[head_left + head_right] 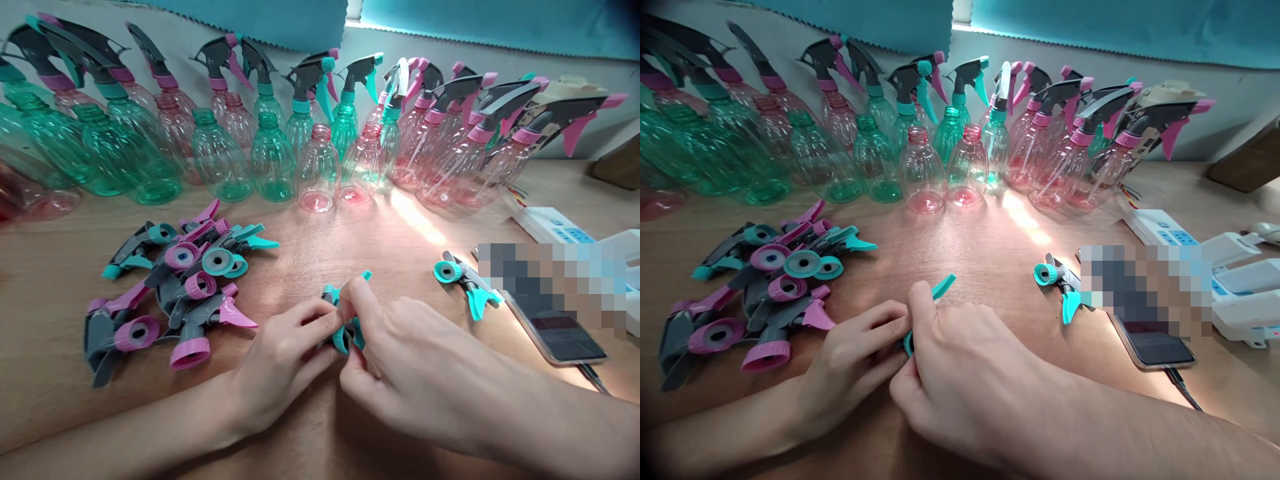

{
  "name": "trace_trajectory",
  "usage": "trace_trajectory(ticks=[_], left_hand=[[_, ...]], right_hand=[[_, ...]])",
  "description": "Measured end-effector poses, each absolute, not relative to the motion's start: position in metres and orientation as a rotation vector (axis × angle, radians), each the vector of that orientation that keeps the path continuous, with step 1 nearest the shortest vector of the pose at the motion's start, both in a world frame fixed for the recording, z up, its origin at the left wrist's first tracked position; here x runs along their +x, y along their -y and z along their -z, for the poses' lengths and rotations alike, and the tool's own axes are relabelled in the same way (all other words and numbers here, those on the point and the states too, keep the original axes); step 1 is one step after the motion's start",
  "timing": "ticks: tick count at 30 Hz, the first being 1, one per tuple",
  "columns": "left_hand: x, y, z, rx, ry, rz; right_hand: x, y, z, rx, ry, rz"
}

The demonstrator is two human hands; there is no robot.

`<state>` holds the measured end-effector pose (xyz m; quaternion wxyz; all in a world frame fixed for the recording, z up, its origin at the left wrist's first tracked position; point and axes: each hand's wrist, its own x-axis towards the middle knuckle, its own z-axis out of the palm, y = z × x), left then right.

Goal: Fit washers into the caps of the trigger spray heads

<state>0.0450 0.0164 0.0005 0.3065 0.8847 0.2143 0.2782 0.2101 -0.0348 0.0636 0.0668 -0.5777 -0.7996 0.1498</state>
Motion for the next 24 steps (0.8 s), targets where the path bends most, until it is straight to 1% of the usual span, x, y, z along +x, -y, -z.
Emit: trace_trajectory(ticks=[2,7,9,11,17,21,24], left_hand=[[0.045,-0.017,0.0,2.354,-0.594,-0.749],[0.045,-0.018,0.0,2.341,-0.576,-0.762],[0.045,-0.019,0.0,2.331,-0.582,-0.751],[0.045,-0.018,0.0,2.327,-0.582,-0.75],[0.044,-0.019,0.002,2.343,-0.593,-0.712],[0.044,-0.018,0.003,2.349,-0.551,-0.717],[0.044,-0.015,0.004,2.395,-0.539,-0.747]], right_hand=[[0.21,0.034,-0.063,-1.765,2.381,-0.489],[0.213,0.029,-0.064,-1.847,2.297,-0.715],[0.213,0.028,-0.064,-1.856,2.291,-0.741],[0.213,0.028,-0.062,-1.846,2.304,-0.706],[0.207,0.032,-0.05,-1.81,2.326,-0.467],[0.202,0.036,-0.046,-1.679,2.32,-0.296],[0.2,0.04,-0.047,-1.633,2.311,-0.308]])
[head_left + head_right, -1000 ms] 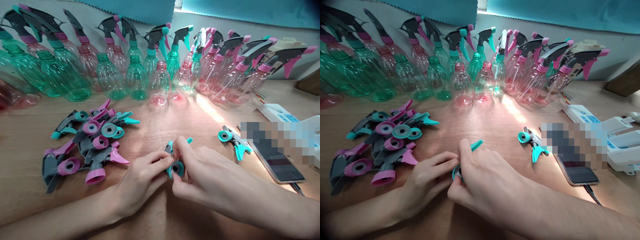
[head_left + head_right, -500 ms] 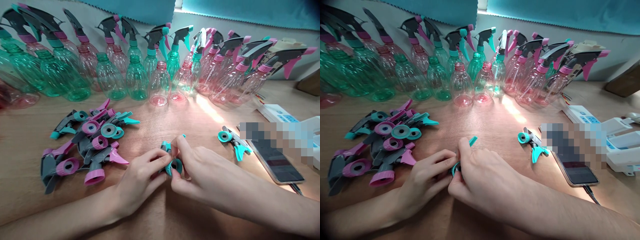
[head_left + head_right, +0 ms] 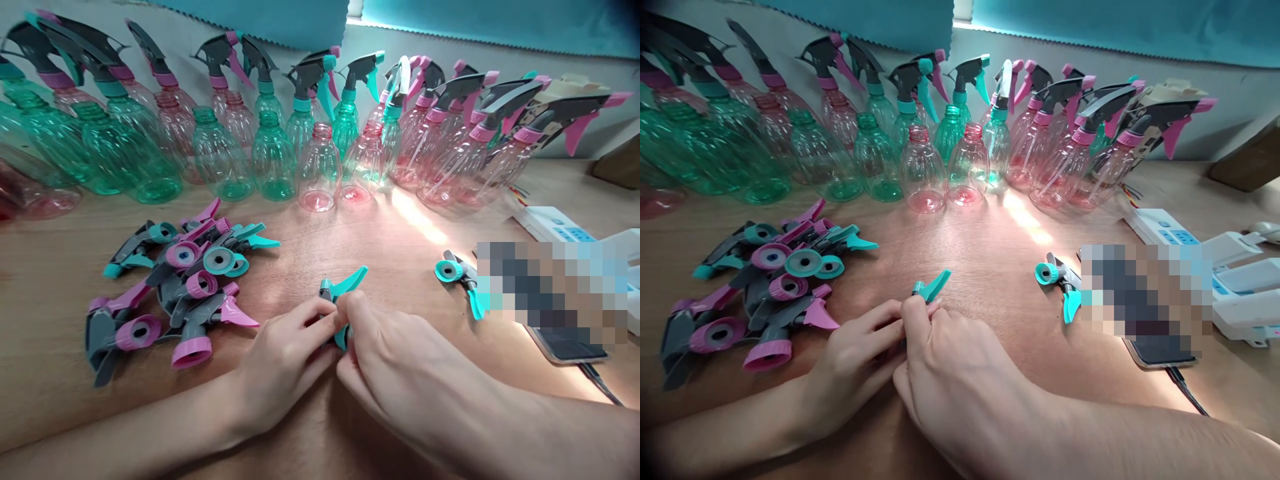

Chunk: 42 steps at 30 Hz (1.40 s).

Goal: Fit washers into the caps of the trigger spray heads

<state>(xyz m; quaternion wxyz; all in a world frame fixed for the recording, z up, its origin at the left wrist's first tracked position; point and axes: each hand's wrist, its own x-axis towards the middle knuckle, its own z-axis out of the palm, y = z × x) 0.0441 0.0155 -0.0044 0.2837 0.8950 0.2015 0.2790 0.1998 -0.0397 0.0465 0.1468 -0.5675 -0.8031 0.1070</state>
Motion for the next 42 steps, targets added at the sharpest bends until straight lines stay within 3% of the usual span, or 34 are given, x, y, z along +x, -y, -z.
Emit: trace_trajectory(ticks=[13,22,30,35,42], left_hand=[[0.043,-0.014,0.005,2.482,-0.696,-0.683],[0.045,-0.014,0.003,2.444,-0.778,-0.57],[0.045,-0.012,0.002,2.38,-0.826,-0.583],[0.047,-0.014,0.001,2.29,-0.831,-0.664],[0.048,-0.017,-0.005,2.266,-0.809,-0.688]], right_hand=[[0.223,0.024,-0.045,-1.656,2.148,-0.984],[0.239,0.017,-0.055,-1.669,2.067,-1.236],[0.269,0.017,-0.08,-1.907,2.036,-1.072],[0.274,-0.011,-0.069,-1.809,2.167,-1.285],[0.28,-0.028,-0.054,-1.763,2.28,-0.813]])
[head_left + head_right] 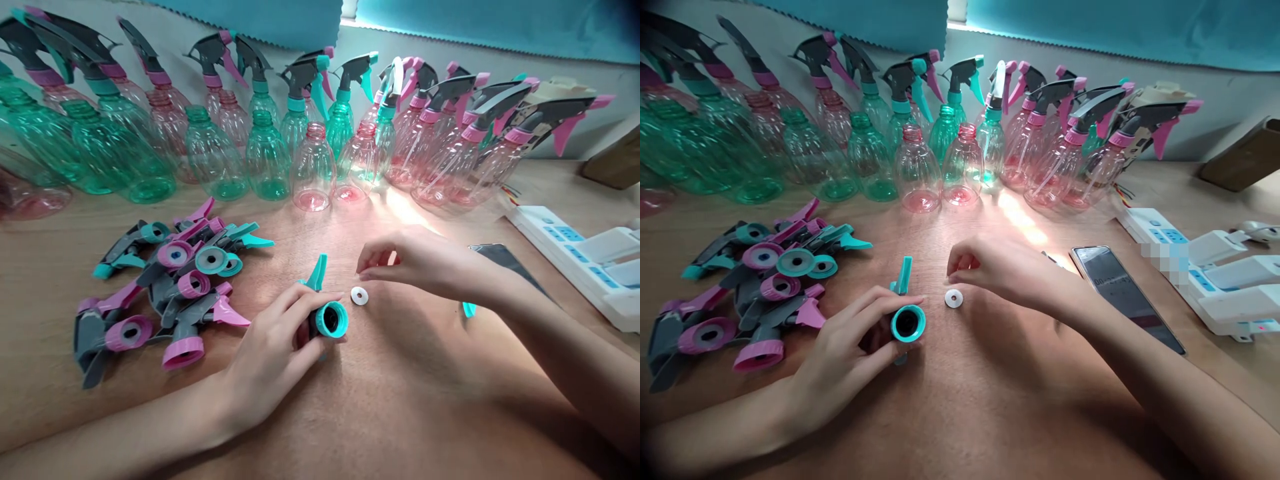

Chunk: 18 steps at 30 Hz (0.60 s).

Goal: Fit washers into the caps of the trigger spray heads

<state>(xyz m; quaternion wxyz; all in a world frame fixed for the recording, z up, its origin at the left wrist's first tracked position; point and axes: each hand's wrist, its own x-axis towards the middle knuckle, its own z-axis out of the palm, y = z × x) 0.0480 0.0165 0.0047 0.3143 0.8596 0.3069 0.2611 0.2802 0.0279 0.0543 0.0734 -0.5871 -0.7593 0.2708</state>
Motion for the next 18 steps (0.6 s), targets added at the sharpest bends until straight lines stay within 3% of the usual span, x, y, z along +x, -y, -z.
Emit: trace_trajectory(ticks=[2,8,18], left_hand=[[0.048,-0.017,-0.005,2.26,-0.805,-0.689],[0.048,-0.016,-0.004,2.249,-0.821,-0.676],[0.048,-0.016,-0.004,2.263,-0.799,-0.662]], right_hand=[[0.284,-0.026,-0.056,-1.75,2.279,-0.815],[0.287,-0.031,-0.046,-1.517,2.351,-1.228],[0.289,-0.042,-0.031,-1.44,2.34,-1.351]])
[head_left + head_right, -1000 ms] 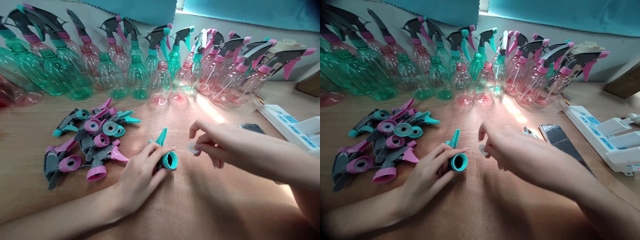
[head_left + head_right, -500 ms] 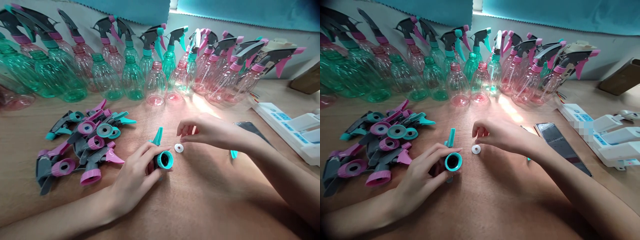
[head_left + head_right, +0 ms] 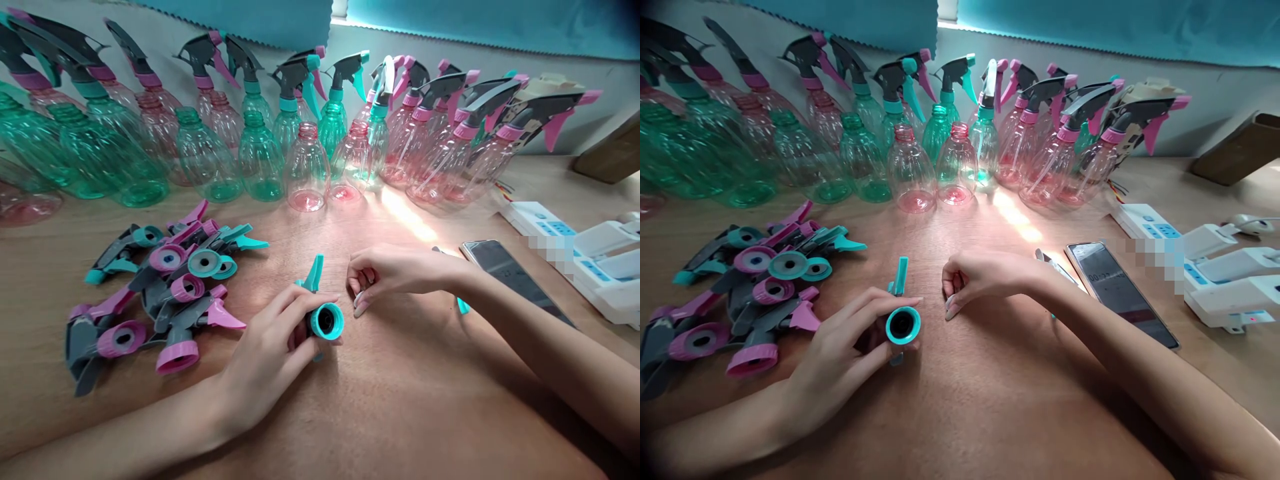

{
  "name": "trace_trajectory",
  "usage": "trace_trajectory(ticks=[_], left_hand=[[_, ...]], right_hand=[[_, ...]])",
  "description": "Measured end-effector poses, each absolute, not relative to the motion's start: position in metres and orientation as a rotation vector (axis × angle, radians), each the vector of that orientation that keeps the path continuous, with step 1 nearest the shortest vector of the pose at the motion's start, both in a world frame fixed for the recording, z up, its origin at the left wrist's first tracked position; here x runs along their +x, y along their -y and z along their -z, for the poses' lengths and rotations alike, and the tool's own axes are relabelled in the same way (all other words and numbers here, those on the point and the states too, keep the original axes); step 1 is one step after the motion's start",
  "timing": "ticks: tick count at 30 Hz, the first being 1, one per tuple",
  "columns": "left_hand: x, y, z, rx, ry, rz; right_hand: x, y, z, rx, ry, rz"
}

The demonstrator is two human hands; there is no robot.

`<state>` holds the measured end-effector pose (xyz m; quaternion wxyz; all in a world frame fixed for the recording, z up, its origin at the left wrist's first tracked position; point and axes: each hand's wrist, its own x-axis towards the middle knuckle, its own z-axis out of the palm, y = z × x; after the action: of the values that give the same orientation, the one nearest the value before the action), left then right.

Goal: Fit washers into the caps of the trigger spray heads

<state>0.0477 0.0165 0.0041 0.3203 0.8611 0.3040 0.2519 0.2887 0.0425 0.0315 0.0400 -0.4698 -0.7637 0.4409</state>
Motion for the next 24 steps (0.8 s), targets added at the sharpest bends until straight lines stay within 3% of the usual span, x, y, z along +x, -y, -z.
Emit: trace_trajectory(ticks=[16,19,24], left_hand=[[0.047,-0.018,-0.002,2.257,-0.753,-0.666],[0.047,-0.018,-0.002,2.247,-0.75,-0.666],[0.046,-0.018,-0.002,2.231,-0.722,-0.673]], right_hand=[[0.28,-0.03,-0.055,-1.278,1.907,-1.623],[0.279,-0.021,-0.068,-1.298,1.996,-1.445],[0.265,0.002,-0.082,-1.339,2.191,-0.797]])
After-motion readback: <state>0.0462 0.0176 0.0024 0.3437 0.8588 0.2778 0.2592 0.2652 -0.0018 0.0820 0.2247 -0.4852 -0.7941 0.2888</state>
